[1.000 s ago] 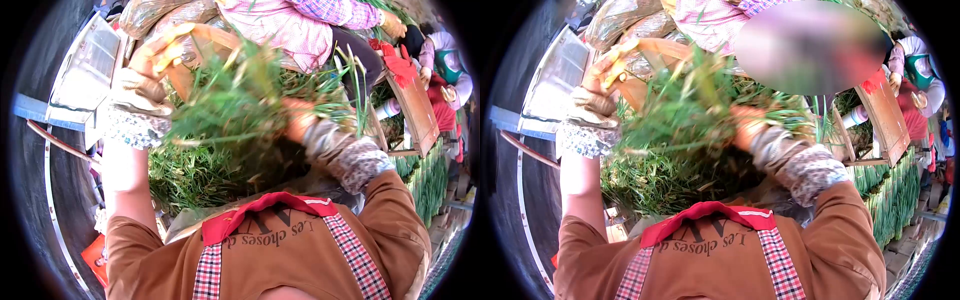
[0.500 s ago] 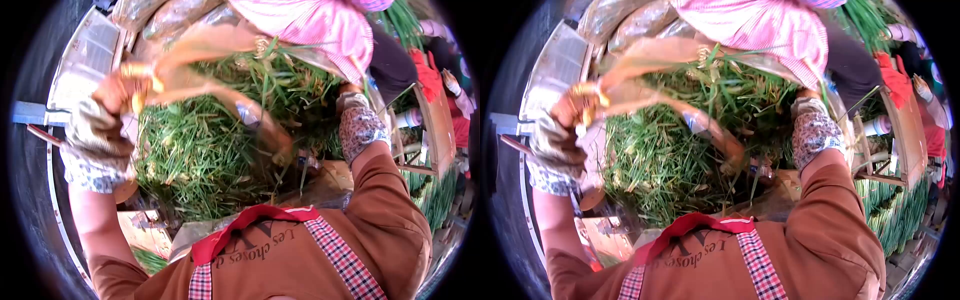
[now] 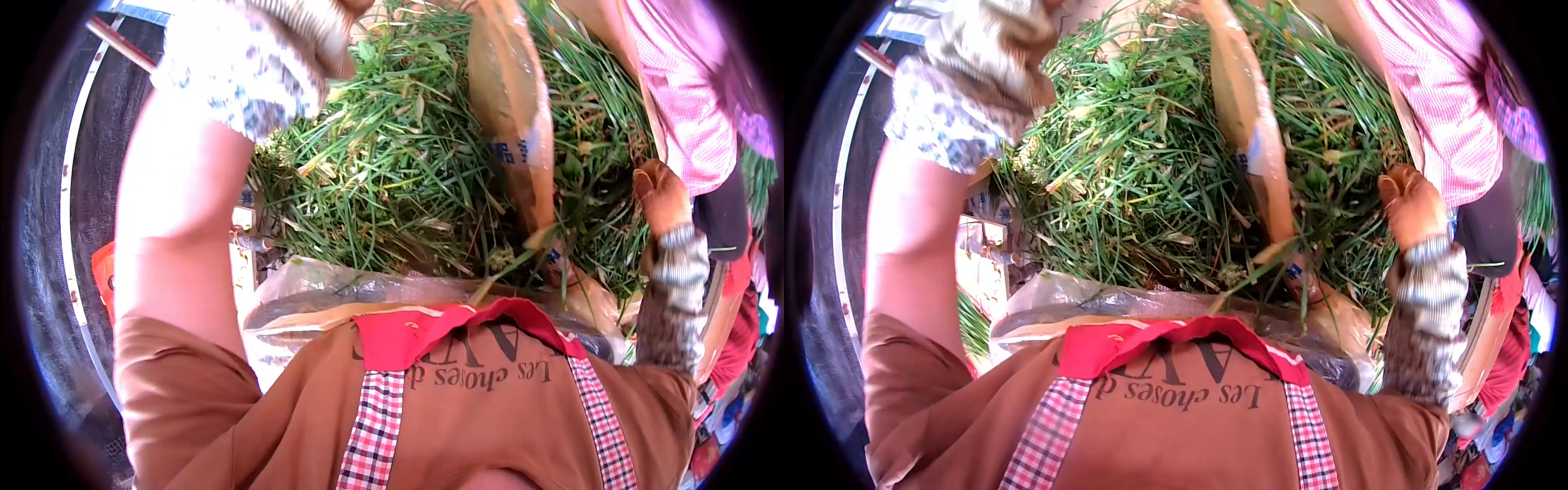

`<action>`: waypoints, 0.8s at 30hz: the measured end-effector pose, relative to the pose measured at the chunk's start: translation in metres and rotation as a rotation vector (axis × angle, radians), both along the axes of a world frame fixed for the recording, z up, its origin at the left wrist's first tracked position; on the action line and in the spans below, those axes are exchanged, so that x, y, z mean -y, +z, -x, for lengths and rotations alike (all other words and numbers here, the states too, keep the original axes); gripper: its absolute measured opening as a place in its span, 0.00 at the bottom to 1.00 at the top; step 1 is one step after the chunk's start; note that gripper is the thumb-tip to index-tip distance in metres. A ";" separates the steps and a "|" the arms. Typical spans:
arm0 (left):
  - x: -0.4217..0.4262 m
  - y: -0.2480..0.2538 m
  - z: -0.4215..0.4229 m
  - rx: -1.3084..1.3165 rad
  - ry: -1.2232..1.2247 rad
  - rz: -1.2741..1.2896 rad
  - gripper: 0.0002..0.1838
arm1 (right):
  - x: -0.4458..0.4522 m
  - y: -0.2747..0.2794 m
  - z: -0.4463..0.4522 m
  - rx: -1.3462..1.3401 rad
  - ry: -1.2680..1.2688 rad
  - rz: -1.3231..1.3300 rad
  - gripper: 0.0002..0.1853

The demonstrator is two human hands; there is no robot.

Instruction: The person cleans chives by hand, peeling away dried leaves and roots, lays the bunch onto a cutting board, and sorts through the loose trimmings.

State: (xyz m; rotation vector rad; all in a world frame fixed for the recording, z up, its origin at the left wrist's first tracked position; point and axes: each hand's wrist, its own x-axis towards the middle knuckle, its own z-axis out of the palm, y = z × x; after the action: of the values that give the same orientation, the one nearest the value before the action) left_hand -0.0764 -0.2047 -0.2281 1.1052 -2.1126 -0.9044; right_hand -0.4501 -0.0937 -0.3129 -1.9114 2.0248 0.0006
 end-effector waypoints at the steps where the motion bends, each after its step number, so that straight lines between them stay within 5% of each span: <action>1: 0.006 -0.016 -0.016 -0.078 0.093 0.061 0.40 | -0.008 -0.002 -0.019 0.535 0.043 -0.018 0.10; 2: 0.014 -0.039 -0.037 -0.140 0.210 0.104 0.42 | -0.018 0.009 -0.063 1.036 0.103 -0.115 0.09; 3: 0.021 -0.069 -0.061 -0.192 0.343 0.137 0.43 | -0.018 0.016 -0.103 1.206 0.176 -0.315 0.09; 4: 0.026 -0.107 -0.088 -0.083 0.490 0.067 0.36 | -0.007 0.008 -0.140 0.929 0.361 -0.385 0.13; 5: 0.039 -0.139 -0.107 0.017 0.635 0.001 0.28 | 0.002 -0.012 -0.178 0.975 0.465 -0.384 0.15; 6: 0.032 -0.156 -0.116 0.258 0.765 -0.195 0.38 | 0.015 -0.032 -0.212 0.937 0.464 -0.424 0.15; 7: 0.023 -0.191 -0.135 0.130 0.689 -0.290 0.46 | 0.028 -0.070 -0.242 1.004 0.402 -0.380 0.16; 9: 0.007 -0.248 -0.145 0.386 0.689 -0.214 0.58 | 0.073 -0.140 -0.292 0.936 0.161 -0.233 0.18; 12: 0.013 -0.294 -0.136 0.732 0.677 -0.303 0.66 | 0.153 -0.192 -0.324 0.608 -0.063 -0.009 0.25; 16: 0.065 -0.344 -0.146 0.629 0.715 -0.010 0.63 | 0.245 -0.285 -0.311 -0.044 -0.020 0.252 0.28; 17: 0.080 -0.358 -0.151 0.668 0.727 0.103 0.59 | 0.260 -0.287 -0.301 -0.098 0.039 0.118 0.31; 18: 0.096 -0.372 -0.153 0.703 0.729 0.220 0.56 | 0.289 -0.328 -0.290 -0.667 0.272 -0.028 0.39; 19: 0.114 -0.379 -0.160 0.655 0.670 0.150 0.55 | 0.286 -0.309 -0.280 0.118 -0.226 -0.025 0.51; 21: 0.119 -0.361 -0.150 0.591 0.666 0.004 0.53 | 0.285 -0.335 -0.270 0.115 -0.293 -0.070 0.56; 24: 0.131 -0.368 -0.140 0.707 0.659 -0.097 0.59 | 0.274 -0.257 -0.318 -0.005 -0.356 -0.340 0.45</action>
State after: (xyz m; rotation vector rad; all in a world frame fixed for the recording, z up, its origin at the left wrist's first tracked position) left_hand 0.0639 -0.3357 -0.5959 2.2370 -1.9564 -0.3120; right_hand -0.1318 -0.3679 -0.5702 -1.3357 2.1757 0.2436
